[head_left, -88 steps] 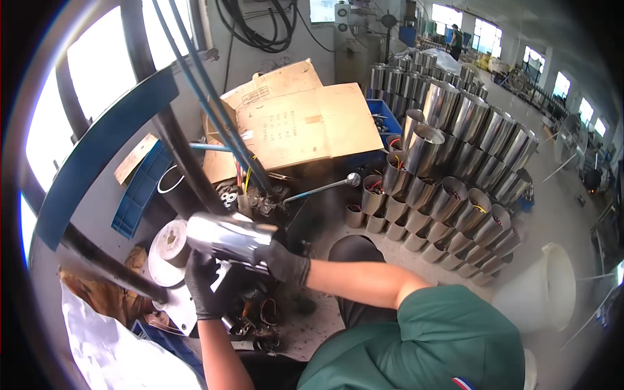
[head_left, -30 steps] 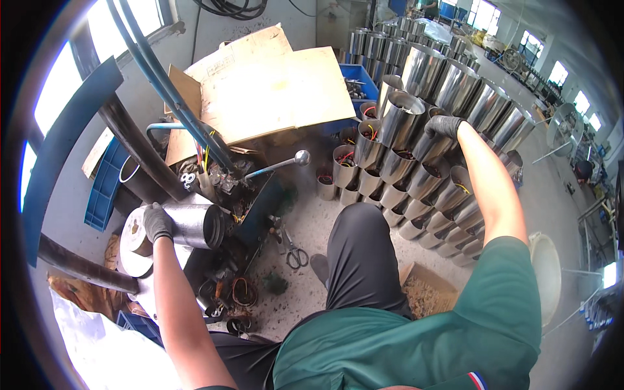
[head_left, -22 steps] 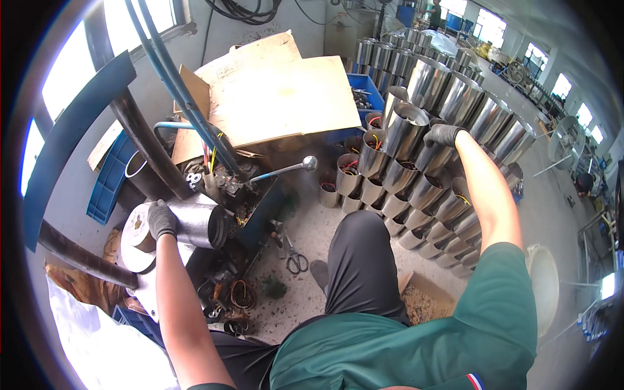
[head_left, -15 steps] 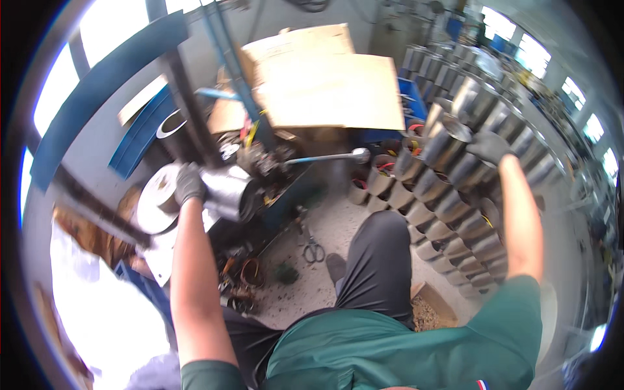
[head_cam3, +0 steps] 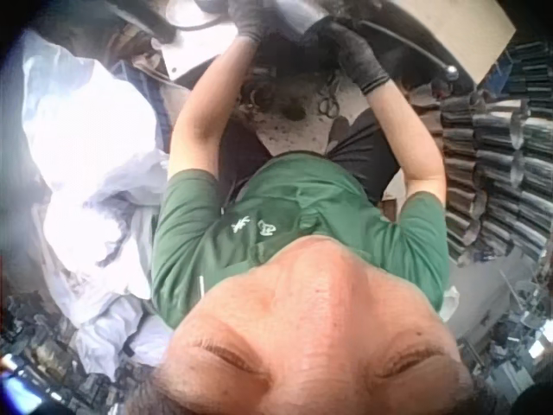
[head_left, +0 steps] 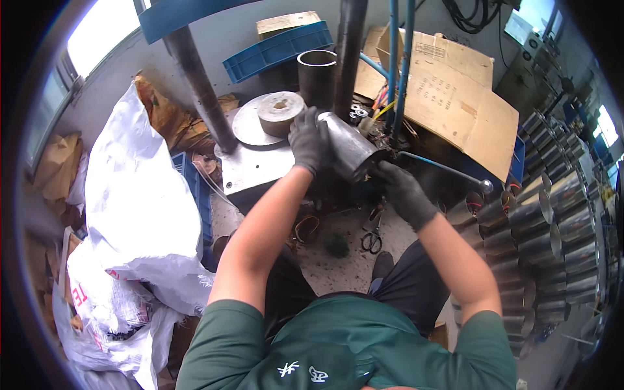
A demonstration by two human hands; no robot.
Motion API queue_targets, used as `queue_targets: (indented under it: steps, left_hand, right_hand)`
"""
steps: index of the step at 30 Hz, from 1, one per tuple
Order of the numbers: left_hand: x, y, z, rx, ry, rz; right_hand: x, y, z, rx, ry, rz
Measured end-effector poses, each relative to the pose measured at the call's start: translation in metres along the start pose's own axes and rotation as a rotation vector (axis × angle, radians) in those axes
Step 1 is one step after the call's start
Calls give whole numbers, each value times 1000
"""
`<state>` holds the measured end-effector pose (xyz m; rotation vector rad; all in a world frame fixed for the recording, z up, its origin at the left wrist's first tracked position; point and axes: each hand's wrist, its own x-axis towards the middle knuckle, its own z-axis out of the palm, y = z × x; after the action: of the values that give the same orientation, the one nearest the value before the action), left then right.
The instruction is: Assemble a motor stator into a metal housing using a hydraulic press and manual tools.
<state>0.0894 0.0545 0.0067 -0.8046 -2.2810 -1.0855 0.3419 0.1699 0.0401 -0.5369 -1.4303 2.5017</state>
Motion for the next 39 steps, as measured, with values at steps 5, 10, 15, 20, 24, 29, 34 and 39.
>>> queue_targets:
  steps: [5, 10, 15, 20, 24, 29, 34, 39]
  left_hand:
    - [-68, -29, -17, -407, -175, -654]
    - [-66, -18, -50, -1471, -489, -1082]
    - [-58, -37, -41, -1557, -424, -1122]
    - [-29, -22, -49, -1881, -240, -927]
    - [3, -56, -29, -2123, -312, -751]
    - [17, -51, -30, -2411, -311, -663]
    - [32, -60, -24, -2361, -313, -741]
    - [26, -53, -43, -2098, -375, -973]
  right_hand:
    - [79, 44, 57, 275, 129, -110]
    - [83, 67, 65, -453, 166, -466]
    - [80, 68, 102, -1211, 137, -1043]
    - [87, 41, 117, -945, 0, -960]
    - [114, 9, 175, -745, 14, -863]
    - [177, -33, 186, -1282, -100, -1093]
    - [225, -83, 211, -1673, -491, -829]
    - [291, -110, 243, -2329, -664, -1106]
